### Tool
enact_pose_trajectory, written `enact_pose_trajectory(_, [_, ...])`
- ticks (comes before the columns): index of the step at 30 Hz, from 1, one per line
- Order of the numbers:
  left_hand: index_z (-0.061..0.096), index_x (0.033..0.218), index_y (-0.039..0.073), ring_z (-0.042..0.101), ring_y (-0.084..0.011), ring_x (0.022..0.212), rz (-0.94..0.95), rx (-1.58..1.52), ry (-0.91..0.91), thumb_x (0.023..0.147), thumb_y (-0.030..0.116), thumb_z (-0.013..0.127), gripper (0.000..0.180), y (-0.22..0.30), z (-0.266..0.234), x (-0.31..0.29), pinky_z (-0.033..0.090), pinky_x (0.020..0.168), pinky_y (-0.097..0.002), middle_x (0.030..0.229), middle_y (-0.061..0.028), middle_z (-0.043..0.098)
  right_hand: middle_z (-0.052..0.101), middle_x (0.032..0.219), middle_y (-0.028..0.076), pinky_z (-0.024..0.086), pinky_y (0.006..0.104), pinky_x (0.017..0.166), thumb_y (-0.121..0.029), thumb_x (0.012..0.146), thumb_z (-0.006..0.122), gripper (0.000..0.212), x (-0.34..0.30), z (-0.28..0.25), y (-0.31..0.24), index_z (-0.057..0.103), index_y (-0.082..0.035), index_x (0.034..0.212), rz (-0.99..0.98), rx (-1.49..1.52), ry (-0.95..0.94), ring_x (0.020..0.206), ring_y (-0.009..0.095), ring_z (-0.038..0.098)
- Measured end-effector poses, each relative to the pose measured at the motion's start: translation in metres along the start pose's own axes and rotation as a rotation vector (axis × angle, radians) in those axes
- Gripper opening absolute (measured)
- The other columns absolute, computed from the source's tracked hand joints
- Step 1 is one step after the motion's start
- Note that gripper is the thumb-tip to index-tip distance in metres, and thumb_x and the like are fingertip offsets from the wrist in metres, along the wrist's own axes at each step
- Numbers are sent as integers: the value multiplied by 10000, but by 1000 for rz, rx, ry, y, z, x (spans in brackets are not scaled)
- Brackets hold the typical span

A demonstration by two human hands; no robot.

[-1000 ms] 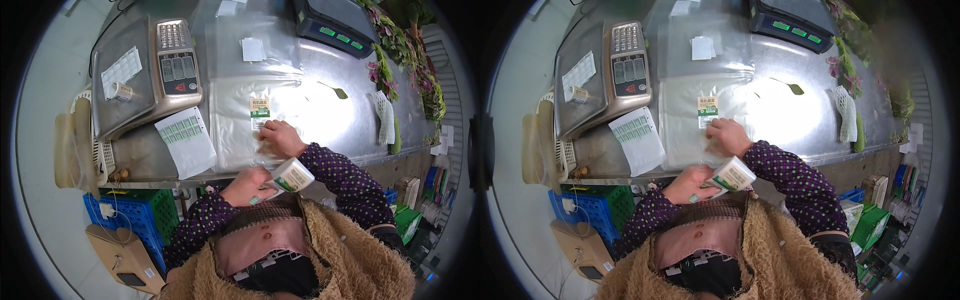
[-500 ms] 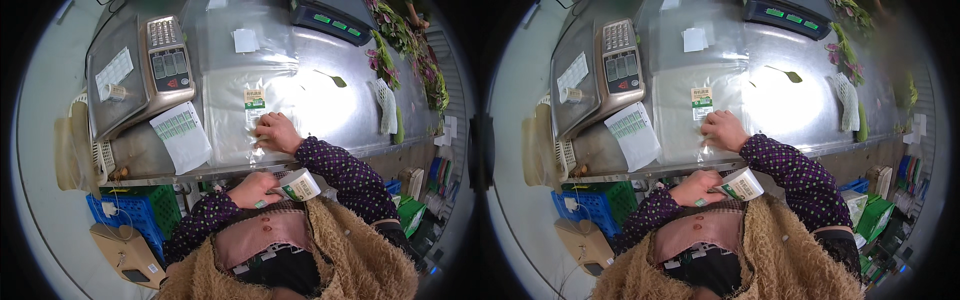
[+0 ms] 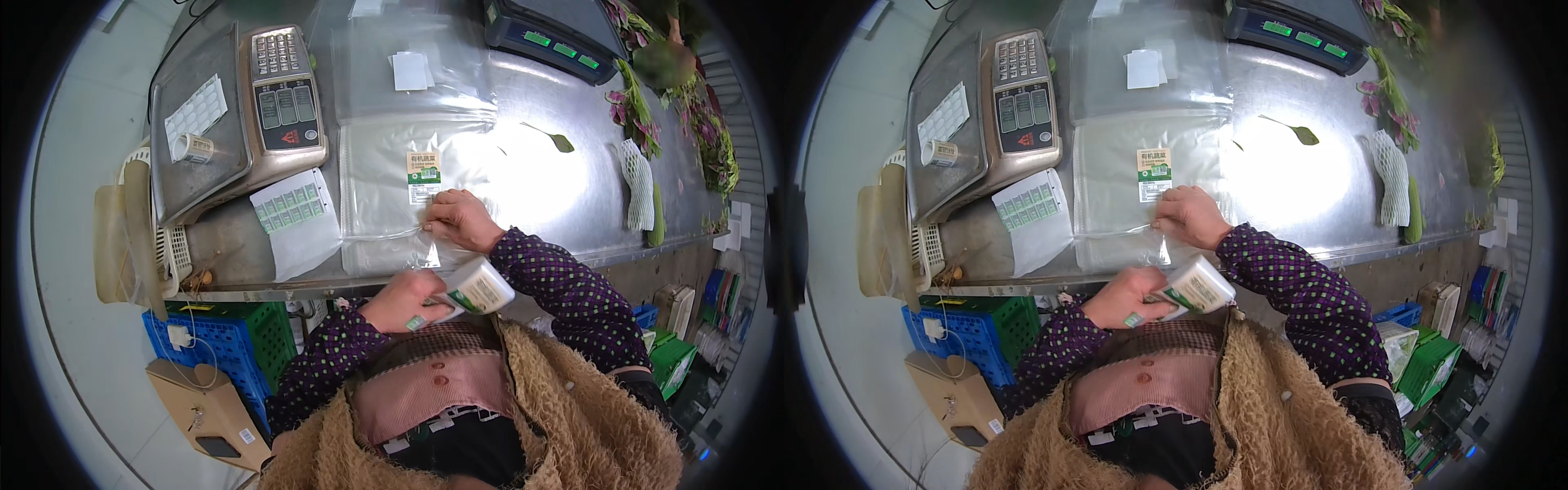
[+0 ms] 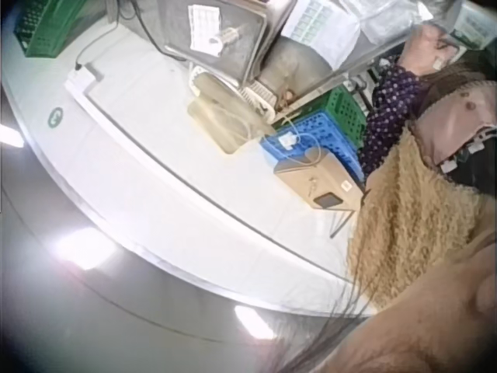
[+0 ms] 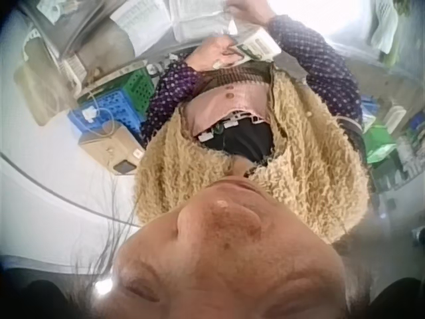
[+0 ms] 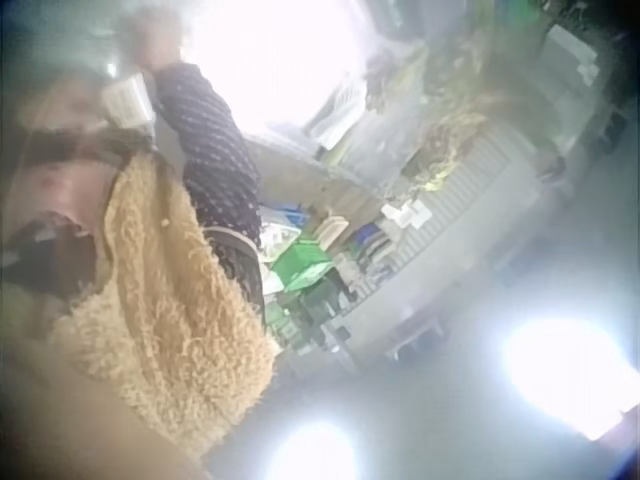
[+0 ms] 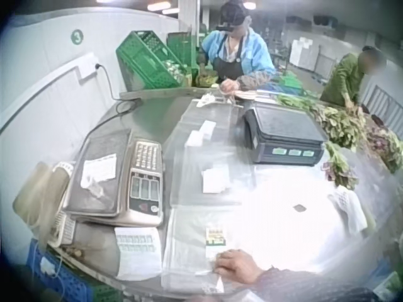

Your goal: The person peels labels from a sheet and applies them to clear plastic bags on a stainless steel table, then gathers the labeled bags.

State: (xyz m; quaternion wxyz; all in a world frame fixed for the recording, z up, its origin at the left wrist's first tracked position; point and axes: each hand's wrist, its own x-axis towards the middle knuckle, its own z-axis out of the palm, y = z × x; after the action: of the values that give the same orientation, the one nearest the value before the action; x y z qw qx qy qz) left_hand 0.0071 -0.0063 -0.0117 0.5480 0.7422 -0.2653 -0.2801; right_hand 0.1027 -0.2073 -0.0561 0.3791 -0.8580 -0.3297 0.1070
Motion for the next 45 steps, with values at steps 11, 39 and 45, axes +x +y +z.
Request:
enact_pose_trajectory(11, [639, 1129, -6, 647, -265, 1009, -19, -110, 218, 826, 164, 699, 353, -15, -30, 13, 506, 878, -353, 1049, -175, 679, 650, 1016, 172, 491, 407, 894, -194, 865, 623, 243, -2, -14, 5, 652, -30, 1042, 110, 230, -216, 999, 328, 624])
enact_pose_trajectory(39, [672, 1084, 9, 589, -360, 1089, -43, 156, 271, 771, 185, 699, 360, -25, -4, -7, 477, 944, -427, 1074, -179, 659, 705, 778, 136, 516, 311, 640, -184, 880, 678, 229, -25, -36, 13, 708, 29, 960, 324, 359, -336, 660, 154, 620])
enact_pose_trajectory(45, [689, 1077, 47, 547, -356, 1187, 111, 102, 205, 779, 148, 712, 316, 2, -9, -5, 443, 1000, -426, 1079, -153, 677, 591, 622, 16, 445, 269, 556, -157, 825, 766, 275, -3, -41, -24, 603, -13, 655, 632, 405, -156, 585, 76, 507])
